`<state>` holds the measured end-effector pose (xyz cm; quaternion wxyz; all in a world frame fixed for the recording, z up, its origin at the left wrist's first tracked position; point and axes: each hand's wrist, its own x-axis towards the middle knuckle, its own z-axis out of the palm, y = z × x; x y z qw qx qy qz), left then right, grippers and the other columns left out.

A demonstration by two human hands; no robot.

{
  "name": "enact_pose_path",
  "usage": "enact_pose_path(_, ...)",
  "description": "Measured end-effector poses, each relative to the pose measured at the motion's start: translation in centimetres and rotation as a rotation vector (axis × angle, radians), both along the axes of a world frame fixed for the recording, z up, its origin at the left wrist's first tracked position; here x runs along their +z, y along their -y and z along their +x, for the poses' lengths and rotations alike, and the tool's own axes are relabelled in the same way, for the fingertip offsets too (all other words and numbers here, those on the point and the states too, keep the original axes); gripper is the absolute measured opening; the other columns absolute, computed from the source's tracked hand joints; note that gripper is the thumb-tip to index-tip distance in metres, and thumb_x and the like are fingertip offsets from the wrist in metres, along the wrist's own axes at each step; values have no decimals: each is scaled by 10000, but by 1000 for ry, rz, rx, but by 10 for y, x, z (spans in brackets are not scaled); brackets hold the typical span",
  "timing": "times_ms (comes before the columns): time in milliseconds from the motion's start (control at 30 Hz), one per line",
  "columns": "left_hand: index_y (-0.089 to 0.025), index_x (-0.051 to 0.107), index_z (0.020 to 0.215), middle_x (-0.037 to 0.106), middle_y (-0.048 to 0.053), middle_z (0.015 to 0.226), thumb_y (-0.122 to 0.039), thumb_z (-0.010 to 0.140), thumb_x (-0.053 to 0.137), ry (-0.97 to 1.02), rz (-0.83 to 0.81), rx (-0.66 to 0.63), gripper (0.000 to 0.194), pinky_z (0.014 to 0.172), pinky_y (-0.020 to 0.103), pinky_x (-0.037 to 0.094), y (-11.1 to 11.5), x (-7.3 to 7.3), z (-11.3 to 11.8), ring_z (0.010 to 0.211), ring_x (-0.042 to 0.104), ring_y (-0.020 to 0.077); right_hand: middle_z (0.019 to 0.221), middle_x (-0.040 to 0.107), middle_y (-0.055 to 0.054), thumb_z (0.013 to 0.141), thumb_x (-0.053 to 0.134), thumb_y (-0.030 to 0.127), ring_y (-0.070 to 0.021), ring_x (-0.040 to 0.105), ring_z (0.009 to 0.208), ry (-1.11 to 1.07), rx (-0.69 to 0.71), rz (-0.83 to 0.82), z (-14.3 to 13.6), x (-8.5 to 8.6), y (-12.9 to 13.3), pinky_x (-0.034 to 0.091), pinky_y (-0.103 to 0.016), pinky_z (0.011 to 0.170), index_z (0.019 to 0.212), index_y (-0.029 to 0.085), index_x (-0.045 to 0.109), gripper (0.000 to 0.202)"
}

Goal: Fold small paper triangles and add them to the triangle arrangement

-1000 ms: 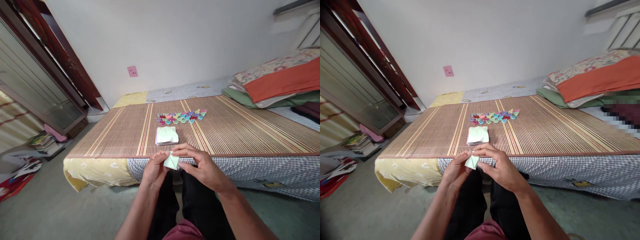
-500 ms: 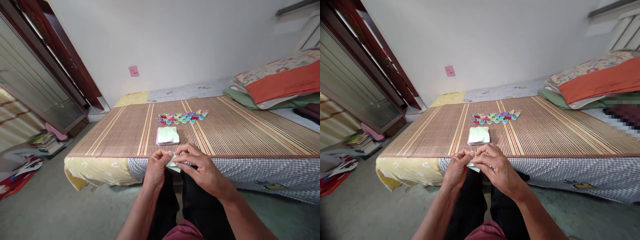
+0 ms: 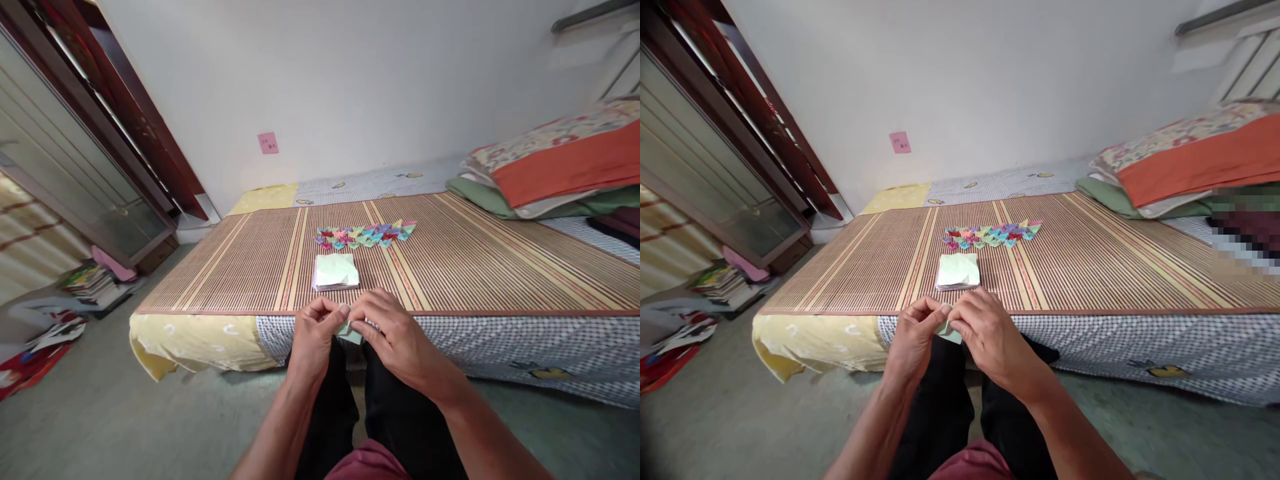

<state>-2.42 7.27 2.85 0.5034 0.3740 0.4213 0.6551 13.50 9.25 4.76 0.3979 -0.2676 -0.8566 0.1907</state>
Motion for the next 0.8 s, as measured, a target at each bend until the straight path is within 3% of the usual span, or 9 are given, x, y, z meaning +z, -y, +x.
enact_pose_path(267,-156,661,654,588,-30,609,-350,715,887,-38,19,5,303,630,244,360,0,-6,2,591,454,103,864,572,-23,991,542,83,-210,541,885,-40,-46,-98,0,0,0,440,-360,820,806,211,522,226)
enact_pose_path(533,-154,663,636,597,-20,616,-380,666,918,-94,-5,-42,342,610,239,372,0,0,-2,588,471,108,886,584,-27,982,559,99,-207,572,900,-113,-40,-170,-1,-4,1,477,-356,820,807,217,551,211)
enact_pose_path(667,-152,678,651,596,-12,627,-394,685,909,-139,-1,-115,336,609,239,368,1,1,-9,604,472,115,1010,590,-47,981,568,108,-198,603,961,-168,-6,-200,-2,-6,2,493,-349,871,840,215,580,176)
enact_pose_path(800,-150,677,689,588,-9,653,-394,706,901,-170,-24,-212,331,622,243,363,1,1,-18,622,476,121,886,558,-14,984,546,96,-174,586,852,-156,29,-247,-4,-5,4,478,-317,780,803,216,523,219)
